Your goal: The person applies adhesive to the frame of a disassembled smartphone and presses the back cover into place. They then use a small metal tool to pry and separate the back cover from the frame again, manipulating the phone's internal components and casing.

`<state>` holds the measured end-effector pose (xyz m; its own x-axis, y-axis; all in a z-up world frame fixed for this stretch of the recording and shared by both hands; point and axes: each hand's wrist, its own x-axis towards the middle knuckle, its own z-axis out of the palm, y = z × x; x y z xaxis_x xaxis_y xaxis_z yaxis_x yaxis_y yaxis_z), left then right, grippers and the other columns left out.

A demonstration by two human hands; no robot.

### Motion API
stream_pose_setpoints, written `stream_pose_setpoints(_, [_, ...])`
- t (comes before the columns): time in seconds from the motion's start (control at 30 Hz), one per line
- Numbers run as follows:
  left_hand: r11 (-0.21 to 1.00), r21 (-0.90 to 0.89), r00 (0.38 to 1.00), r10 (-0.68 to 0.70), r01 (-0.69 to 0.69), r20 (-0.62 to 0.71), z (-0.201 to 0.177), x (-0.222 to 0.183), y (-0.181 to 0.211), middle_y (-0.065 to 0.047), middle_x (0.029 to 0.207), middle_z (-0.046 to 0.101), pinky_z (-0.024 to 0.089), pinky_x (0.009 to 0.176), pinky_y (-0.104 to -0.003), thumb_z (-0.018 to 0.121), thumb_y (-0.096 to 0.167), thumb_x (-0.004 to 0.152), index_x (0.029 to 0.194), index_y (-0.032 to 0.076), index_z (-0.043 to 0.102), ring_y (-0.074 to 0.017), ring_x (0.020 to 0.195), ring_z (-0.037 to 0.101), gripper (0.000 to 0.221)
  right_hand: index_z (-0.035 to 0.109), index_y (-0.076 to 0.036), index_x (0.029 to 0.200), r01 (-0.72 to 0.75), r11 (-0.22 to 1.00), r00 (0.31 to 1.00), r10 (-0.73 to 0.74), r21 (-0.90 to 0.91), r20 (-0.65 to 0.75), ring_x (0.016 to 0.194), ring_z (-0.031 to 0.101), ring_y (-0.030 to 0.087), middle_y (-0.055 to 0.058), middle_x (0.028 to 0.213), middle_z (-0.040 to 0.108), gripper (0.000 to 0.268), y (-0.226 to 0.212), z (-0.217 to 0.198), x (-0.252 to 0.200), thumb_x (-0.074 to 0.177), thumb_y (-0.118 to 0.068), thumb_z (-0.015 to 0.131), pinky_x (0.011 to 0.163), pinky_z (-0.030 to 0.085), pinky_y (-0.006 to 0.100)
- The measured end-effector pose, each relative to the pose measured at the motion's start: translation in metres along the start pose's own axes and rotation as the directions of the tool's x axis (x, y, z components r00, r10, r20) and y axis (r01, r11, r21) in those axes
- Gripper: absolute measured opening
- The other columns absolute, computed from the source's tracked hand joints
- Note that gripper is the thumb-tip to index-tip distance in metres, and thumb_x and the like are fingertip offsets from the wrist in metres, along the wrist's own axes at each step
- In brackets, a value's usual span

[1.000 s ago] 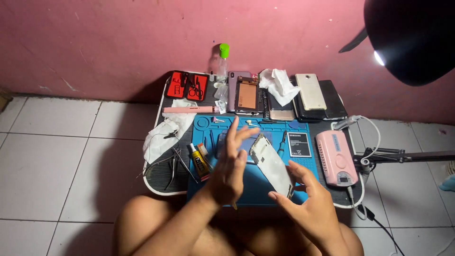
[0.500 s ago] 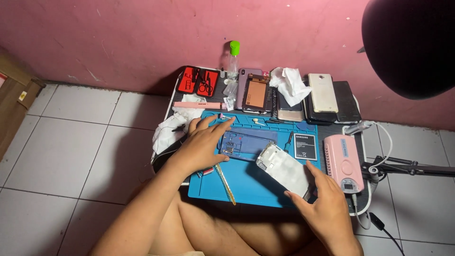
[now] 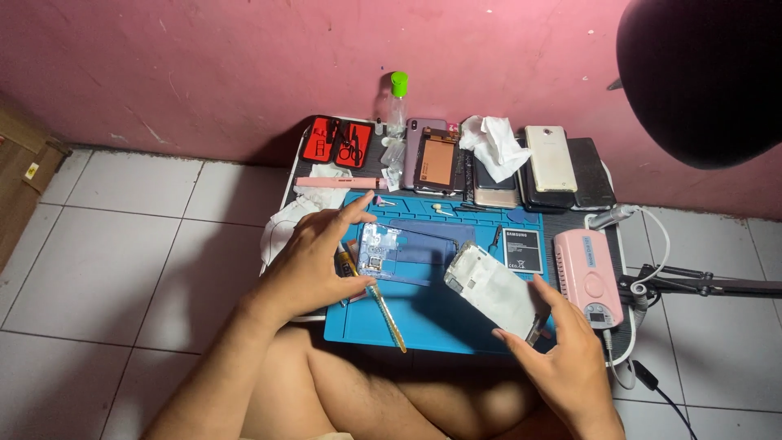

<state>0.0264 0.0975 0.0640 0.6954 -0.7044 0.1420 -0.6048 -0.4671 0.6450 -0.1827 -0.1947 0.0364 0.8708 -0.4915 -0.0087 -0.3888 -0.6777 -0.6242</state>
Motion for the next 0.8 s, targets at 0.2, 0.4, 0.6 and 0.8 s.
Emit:
stream_pose_setpoints(0.2, [0.955, -0.287, 0.994, -0.046, 0.073, 0.097, -0.013, -0.02, 0.032, 0.001, 0.138, 0.067, 0.043, 0.11, -0.031, 0.092, 0.014, 0.065, 0.16, 0.021, 0.024, -0.0157, 0.125, 0.064, 0.117, 0.051, -0.019, 0.151, 0.053, 0.992, 0.996, -0.061, 0.11, 0.064, 0.137, 0.057, 0.016, 0.001, 0.145, 0.064, 0.099, -0.004, -0.003, -0.011, 0.062, -0.031, 0.091, 0.105, 0.054, 0.039])
stream_pose_setpoints(0.4, [0.584, -0.811, 0.991, 0.081, 0.042, 0.109, 0.016, -0.013, 0.014, -0.017, 0.141, 0.061, 0.047, 0.11, -0.035, 0.09, 0.011, 0.07, 0.163, 0.017, 0.009, -0.0225, 0.133, 0.056, 0.124, 0.052, -0.012, 0.149, 0.176, 0.96, 0.981, -0.188, 0.217, 0.038, 0.132, 0.061, 0.018, 0.006, 0.142, 0.066, 0.093, -0.016, 0.013, -0.023, 0.066, -0.029, 0.09, 0.111, 0.047, 0.033])
stream_pose_setpoints(0.6, [0.106, -0.994, 0.983, 0.185, -0.029, -0.009, 0.037, 0.022, 0.009, -0.027, 0.143, 0.053, 0.048, 0.115, -0.048, 0.088, 0.026, 0.081, 0.165, 0.012, 0.01, -0.0339, 0.141, 0.049, 0.116, 0.052, -0.01, 0.148, 0.144, 0.947, 0.989, -0.146, 0.288, -0.017, 0.133, 0.062, 0.022, 0.01, 0.14, 0.067, 0.093, -0.024, 0.023, -0.021, 0.065, -0.027, 0.09, 0.11, 0.05, 0.036])
stream_pose_setpoints(0.8, [-0.156, -0.986, 0.998, 0.023, -0.049, -0.053, 0.069, 0.057, 0.028, -0.021, 0.154, 0.042, 0.057, 0.096, -0.039, 0.076, 0.053, 0.087, 0.164, 0.002, 0.02, -0.0358, 0.134, 0.055, 0.108, 0.063, -0.006, 0.135, 0.211, 0.973, 0.955, -0.185, 0.091, -0.232, 0.117, 0.068, 0.022, 0.012, 0.135, 0.069, 0.077, -0.036, 0.031, -0.011, 0.068, -0.034, 0.085, 0.09, 0.059, 0.032])
